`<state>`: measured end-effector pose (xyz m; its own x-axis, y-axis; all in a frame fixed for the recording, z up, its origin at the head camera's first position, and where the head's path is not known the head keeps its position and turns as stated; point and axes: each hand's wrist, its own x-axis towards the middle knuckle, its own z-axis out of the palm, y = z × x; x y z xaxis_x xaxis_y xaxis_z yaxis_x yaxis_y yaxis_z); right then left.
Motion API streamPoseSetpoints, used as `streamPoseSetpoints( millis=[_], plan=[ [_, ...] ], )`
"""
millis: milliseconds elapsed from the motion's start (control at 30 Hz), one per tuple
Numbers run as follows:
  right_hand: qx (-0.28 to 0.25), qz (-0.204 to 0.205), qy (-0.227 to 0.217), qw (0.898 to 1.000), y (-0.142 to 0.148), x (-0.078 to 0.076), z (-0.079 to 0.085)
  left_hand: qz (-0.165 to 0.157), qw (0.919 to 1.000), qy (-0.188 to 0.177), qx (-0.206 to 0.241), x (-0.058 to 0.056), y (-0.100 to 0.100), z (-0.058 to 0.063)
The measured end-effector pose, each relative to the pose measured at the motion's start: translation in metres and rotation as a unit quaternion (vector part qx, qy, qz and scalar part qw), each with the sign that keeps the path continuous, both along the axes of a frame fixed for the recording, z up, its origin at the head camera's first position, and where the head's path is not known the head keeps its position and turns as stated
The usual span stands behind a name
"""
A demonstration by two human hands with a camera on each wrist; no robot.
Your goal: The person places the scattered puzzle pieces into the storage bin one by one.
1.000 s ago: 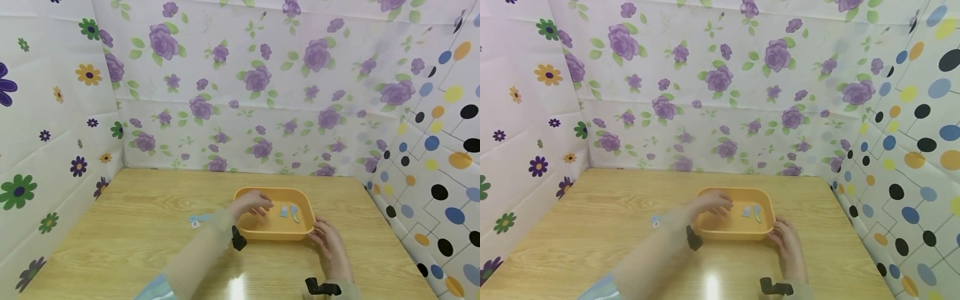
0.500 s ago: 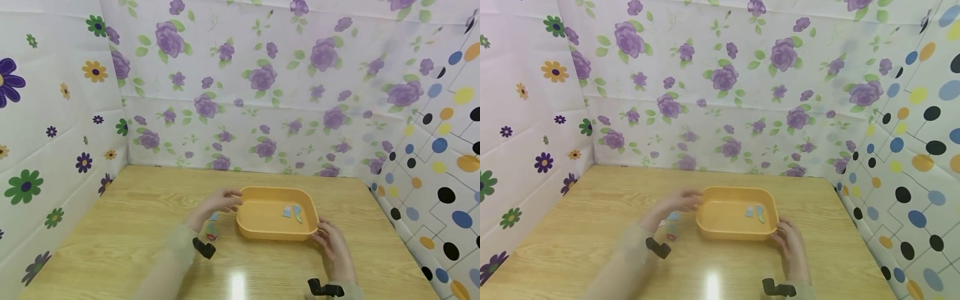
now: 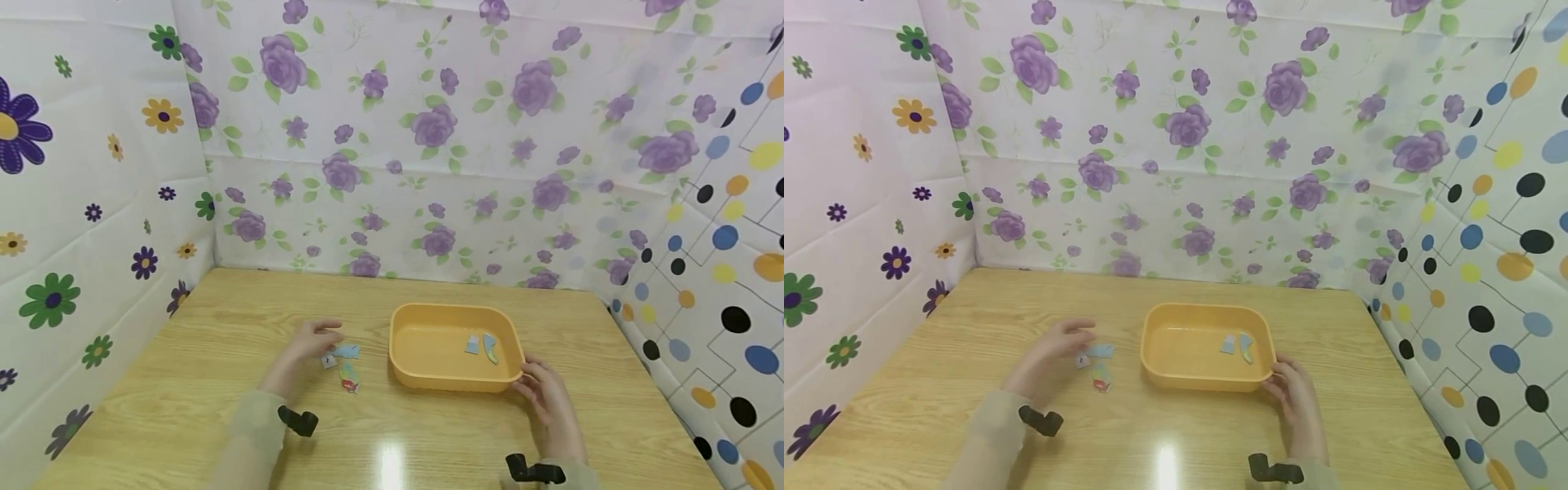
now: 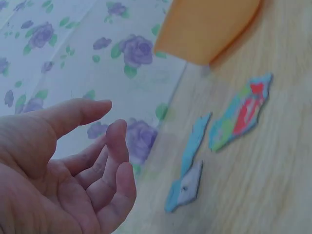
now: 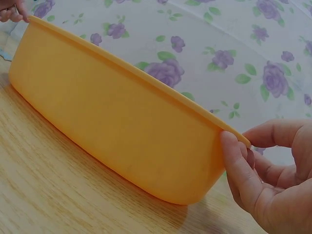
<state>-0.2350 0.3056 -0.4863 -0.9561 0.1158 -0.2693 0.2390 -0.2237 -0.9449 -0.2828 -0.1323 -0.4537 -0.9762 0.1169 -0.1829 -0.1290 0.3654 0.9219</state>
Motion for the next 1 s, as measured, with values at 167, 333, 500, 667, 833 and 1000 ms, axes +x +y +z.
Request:
streamPoseSetpoints(
  millis=[167, 333, 500, 667, 833, 1000],
  plan=[
    [0.004, 0.003, -0.002, 1.0, 0.0, 0.0, 0.0, 0.012, 0.9999, -0.001, 0.0, 0.005, -0.012, -0.009],
    [0.007, 0.005, 0.001, 1.0, 0.0, -0.001, -0.001, 0.034, 0.9993, -0.015, 0.001, 0.01, -0.018, -0.018],
    [0.005, 0.001, 0.001, 1.0, -0.001, -0.002, -0.001, 0.053, 0.9983, -0.021, -0.01, 0.012, -0.021, -0.026],
    [-0.001, 0.002, 0.006, 1.0, -0.001, -0.002, 0.0, 0.067, 0.9975, -0.015, -0.018, 0.015, -0.022, -0.031],
    [-0.004, 0.002, 0.007, 1.0, -0.001, -0.001, -0.001, 0.08, 0.9964, -0.013, -0.025, 0.018, -0.021, -0.032],
    [0.005, 0.004, 0.0, 1.0, -0.001, -0.001, 0.0, 0.094, 0.9945, -0.016, -0.042, 0.017, -0.018, -0.036]
  ],
)
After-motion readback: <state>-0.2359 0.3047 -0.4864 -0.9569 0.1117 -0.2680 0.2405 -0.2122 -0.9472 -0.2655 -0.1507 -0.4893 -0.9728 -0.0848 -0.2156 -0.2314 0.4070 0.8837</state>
